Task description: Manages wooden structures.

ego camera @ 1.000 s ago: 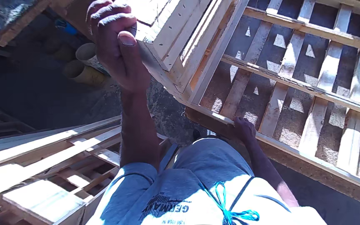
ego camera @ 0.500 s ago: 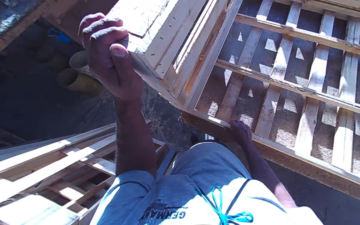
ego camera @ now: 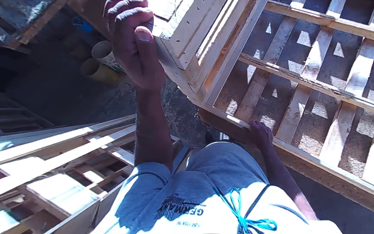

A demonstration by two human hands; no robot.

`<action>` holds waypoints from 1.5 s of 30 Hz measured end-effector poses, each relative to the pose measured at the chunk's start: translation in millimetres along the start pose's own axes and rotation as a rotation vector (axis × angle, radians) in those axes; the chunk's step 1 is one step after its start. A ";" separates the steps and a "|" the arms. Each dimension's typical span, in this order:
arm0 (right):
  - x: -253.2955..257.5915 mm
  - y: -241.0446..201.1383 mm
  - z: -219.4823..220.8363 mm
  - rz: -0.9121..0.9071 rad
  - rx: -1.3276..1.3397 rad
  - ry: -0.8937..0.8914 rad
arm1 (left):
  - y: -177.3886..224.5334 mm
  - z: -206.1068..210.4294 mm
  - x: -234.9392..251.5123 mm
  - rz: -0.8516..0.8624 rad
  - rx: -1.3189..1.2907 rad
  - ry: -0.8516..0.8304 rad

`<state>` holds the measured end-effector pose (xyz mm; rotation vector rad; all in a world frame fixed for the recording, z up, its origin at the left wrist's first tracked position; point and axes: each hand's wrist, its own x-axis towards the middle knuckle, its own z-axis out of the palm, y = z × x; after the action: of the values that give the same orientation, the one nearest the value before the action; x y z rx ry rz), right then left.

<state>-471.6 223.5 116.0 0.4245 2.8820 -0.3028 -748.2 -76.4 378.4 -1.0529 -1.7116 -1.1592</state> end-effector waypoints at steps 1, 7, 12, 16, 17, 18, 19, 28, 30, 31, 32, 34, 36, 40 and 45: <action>0.1 -0.3 0.2 -0.001 -0.001 0.002 | 0.4 0.1 -0.6 -0.008 -0.013 0.001; -1.2 -1.2 1.0 -0.001 0.000 0.004 | 2.9 1.5 -3.4 -0.057 -0.005 0.032; -1.0 -0.7 2.2 -0.002 -0.005 0.015 | 3.7 1.8 -3.4 -0.044 -0.008 0.034; -0.8 -0.8 2.6 0.001 -0.007 0.012 | 3.7 1.8 -3.5 -0.056 0.003 0.035; -0.8 -0.6 3.3 0.000 -0.012 0.019 | 3.3 1.4 -3.7 -0.062 0.005 0.033; -0.7 -0.5 3.5 -0.001 -0.013 0.024 | 2.7 1.6 -3.9 -0.066 0.009 0.036; -0.7 -0.6 3.0 -0.001 -0.010 0.022 | 2.5 2.1 -4.1 -0.070 0.011 0.043; -0.5 -2.4 -0.2 0.009 -0.004 -0.004 | 0.8 3.1 -3.9 -0.060 -0.038 0.060; -0.1 -2.9 -0.2 0.015 -0.006 -0.010 | 0.9 3.0 -3.6 -0.056 -0.036 0.059; -0.2 -2.9 -0.3 0.016 -0.010 -0.008 | 0.9 3.1 -3.4 -0.055 -0.037 0.058; -0.4 -2.9 -0.6 0.015 -0.011 -0.008 | 0.9 3.2 -3.2 -0.054 -0.035 0.060; -0.4 -2.8 -1.4 0.016 -0.011 -0.013 | 1.4 3.4 -3.5 -0.061 -0.032 0.060; -0.4 -3.0 -1.4 0.017 -0.012 -0.012 | 1.5 3.0 -3.7 -0.067 -0.030 0.061; -0.4 -2.3 -0.9 0.009 -0.022 -0.009 | 1.6 2.7 -4.2 -0.071 -0.029 0.057; -0.5 -2.7 -2.5 0.015 -0.013 -0.023 | 1.9 3.2 -3.4 -0.062 -0.009 0.056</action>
<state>-472.4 221.5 119.0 0.4372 2.8552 -0.2844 -745.8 -73.6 375.0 -0.9703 -1.7075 -1.2251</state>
